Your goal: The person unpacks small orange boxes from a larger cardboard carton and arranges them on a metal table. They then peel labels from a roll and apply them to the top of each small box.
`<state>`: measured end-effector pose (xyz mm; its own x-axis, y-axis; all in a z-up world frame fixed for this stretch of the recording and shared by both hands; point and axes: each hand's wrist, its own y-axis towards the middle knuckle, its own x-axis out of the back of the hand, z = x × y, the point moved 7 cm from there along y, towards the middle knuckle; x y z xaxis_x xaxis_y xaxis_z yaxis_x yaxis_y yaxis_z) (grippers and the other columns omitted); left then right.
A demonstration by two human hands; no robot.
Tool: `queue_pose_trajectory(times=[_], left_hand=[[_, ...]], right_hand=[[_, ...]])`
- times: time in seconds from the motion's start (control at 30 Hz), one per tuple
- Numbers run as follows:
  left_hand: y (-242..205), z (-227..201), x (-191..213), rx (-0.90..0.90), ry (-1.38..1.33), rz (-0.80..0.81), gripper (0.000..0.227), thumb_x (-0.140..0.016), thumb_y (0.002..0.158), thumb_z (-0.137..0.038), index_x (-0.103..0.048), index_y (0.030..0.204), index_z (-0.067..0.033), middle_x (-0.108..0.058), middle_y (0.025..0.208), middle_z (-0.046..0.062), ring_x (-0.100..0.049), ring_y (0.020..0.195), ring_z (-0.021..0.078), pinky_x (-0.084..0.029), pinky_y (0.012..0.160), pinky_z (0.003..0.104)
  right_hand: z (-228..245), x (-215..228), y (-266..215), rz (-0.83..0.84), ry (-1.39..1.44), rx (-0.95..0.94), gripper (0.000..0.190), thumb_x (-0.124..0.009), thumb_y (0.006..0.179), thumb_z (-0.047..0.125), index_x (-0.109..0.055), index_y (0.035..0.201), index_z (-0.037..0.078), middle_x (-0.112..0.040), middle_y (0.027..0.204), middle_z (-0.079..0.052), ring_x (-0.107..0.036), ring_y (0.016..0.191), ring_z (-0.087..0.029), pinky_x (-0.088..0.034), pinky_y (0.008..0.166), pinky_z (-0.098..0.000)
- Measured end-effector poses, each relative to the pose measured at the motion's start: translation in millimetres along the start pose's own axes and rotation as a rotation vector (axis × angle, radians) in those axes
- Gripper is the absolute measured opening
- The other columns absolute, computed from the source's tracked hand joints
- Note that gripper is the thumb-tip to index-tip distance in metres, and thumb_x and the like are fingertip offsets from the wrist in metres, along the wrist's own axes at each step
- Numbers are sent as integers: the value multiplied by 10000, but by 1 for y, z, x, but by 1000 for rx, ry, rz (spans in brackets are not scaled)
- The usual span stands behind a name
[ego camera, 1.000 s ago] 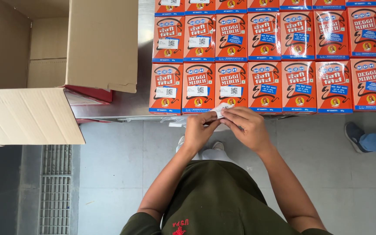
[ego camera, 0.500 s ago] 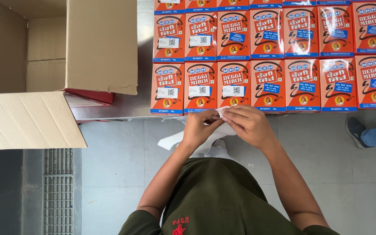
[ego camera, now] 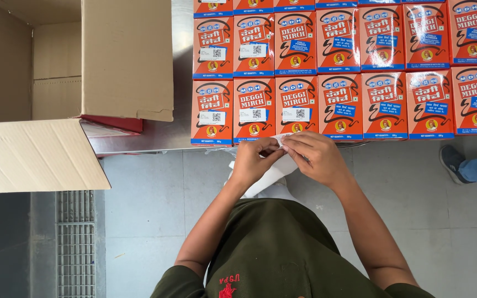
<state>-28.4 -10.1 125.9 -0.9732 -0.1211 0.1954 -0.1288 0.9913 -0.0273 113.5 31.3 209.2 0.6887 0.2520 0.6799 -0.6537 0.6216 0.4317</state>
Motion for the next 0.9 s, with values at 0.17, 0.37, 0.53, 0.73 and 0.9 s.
queue_pose_trajectory(times=[0.17, 0.37, 0.53, 0.73, 0.9], left_hand=[[1, -1, -1, 9, -2, 5, 169, -801, 877, -85, -728, 957, 44, -792, 841, 97, -758, 732, 115, -618, 694, 260], [0, 3, -1, 27, -9, -2, 188, -803, 873, -87, -724, 973, 51, -791, 837, 96, -748, 727, 102, -609, 684, 252], [-1, 5, -1, 46, -31, 2, 203, -799, 875, -83, -717, 991, 62, -789, 840, 97, -739, 732, 93, -606, 681, 250], [-2, 11, -3, 44, -44, 12, 233, -799, 876, -63, -717, 1048, 69, -786, 839, 97, -718, 715, 87, -591, 666, 252], [-1, 9, -4, 37, 29, 0, 338, -803, 852, -61, -701, 1147, 69, -775, 822, 101, -705, 684, 86, -583, 646, 252]], right_hand=[[-1, -2, -1, 5, -15, -13, 138, -764, 898, 64, -765, 1024, 5, -765, 1006, -112, -734, 953, -280, -591, 802, -382], [1, -3, -1, 0, -31, -7, 126, -754, 898, 60, -760, 1011, 5, -768, 1003, -102, -736, 950, -280, -590, 804, -388], [1, -5, -3, -8, -27, -19, 115, -747, 905, 57, -747, 1002, -5, -766, 997, -108, -734, 930, -285, -588, 800, -392], [-3, -5, -5, -35, 51, -58, 121, -767, 904, 54, -750, 1014, 6, -768, 1014, -103, -745, 937, -266, -599, 802, -370], [4, -2, -3, -79, -64, -17, 163, -780, 854, 32, -765, 1016, 16, -751, 1051, -81, -708, 985, -278, -582, 843, -384]])
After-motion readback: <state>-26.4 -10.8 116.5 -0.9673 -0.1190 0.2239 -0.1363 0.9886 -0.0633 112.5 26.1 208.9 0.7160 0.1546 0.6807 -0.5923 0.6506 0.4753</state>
